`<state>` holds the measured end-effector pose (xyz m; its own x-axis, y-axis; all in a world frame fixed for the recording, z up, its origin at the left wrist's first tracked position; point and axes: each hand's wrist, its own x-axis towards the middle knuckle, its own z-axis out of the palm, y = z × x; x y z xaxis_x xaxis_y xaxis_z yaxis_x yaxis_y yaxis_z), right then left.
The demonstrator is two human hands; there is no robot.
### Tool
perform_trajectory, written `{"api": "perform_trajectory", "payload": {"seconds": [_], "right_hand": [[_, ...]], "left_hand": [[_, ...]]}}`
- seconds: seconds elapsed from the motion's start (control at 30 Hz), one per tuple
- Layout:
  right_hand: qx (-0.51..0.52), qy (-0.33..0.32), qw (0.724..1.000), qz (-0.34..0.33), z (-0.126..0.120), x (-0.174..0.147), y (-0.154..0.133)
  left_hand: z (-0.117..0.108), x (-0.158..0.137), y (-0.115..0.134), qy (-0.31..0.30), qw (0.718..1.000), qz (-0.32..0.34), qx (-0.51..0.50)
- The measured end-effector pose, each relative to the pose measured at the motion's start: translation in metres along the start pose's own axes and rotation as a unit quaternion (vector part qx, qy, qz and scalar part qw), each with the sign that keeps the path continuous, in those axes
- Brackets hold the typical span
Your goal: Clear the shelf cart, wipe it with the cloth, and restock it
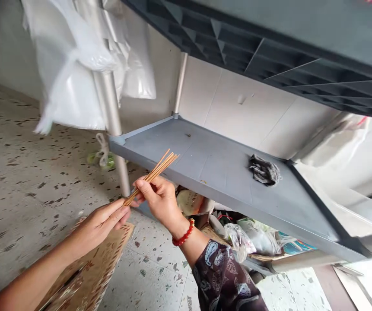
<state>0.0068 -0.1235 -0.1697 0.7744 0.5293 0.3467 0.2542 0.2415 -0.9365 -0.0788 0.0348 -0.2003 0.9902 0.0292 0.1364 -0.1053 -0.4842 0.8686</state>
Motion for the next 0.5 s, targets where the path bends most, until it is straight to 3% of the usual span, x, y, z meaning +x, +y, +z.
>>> {"api": "perform_trajectory", "payload": {"seconds": [0.07, 0.13, 0.2, 0.23, 0.3, 0.4, 0.47, 0.5], "right_hand": [[-0.046, -0.044, 0.998, 0.002, -0.022, 0.003, -0.020], [-0.147, -0.052, 0.988, -0.012, -0.062, 0.010, -0.042], [-0.282, 0.023, 0.958, -0.046, -0.120, 0.020, -0.063], [-0.364, 0.104, 0.922, -0.076, -0.155, 0.024, -0.072], [-0.411, 0.188, 0.888, -0.088, -0.227, 0.027, -0.083], [-0.506, 0.314, 0.802, -0.054, -0.325, 0.012, -0.078], [-0.520, 0.352, 0.778, -0.006, -0.371, -0.005, -0.064], [-0.520, 0.342, 0.783, 0.013, -0.388, -0.013, -0.057]], "left_hand": [[0.006, 0.002, 0.004, 0.024, 0.999, 0.030, 0.011], [0.010, 0.004, 0.005, 0.033, 0.999, 0.033, 0.000], [0.009, 0.004, 0.004, 0.032, 0.999, 0.011, -0.031], [0.008, 0.005, 0.003, 0.031, 0.998, 0.000, -0.051], [0.007, 0.004, 0.001, 0.028, 0.996, -0.015, -0.084], [0.008, 0.004, -0.001, 0.012, 0.994, -0.033, -0.105], [0.011, 0.005, -0.002, 0.001, 0.993, -0.043, -0.114], [0.012, 0.006, -0.004, -0.003, 0.992, -0.045, -0.119]]}}
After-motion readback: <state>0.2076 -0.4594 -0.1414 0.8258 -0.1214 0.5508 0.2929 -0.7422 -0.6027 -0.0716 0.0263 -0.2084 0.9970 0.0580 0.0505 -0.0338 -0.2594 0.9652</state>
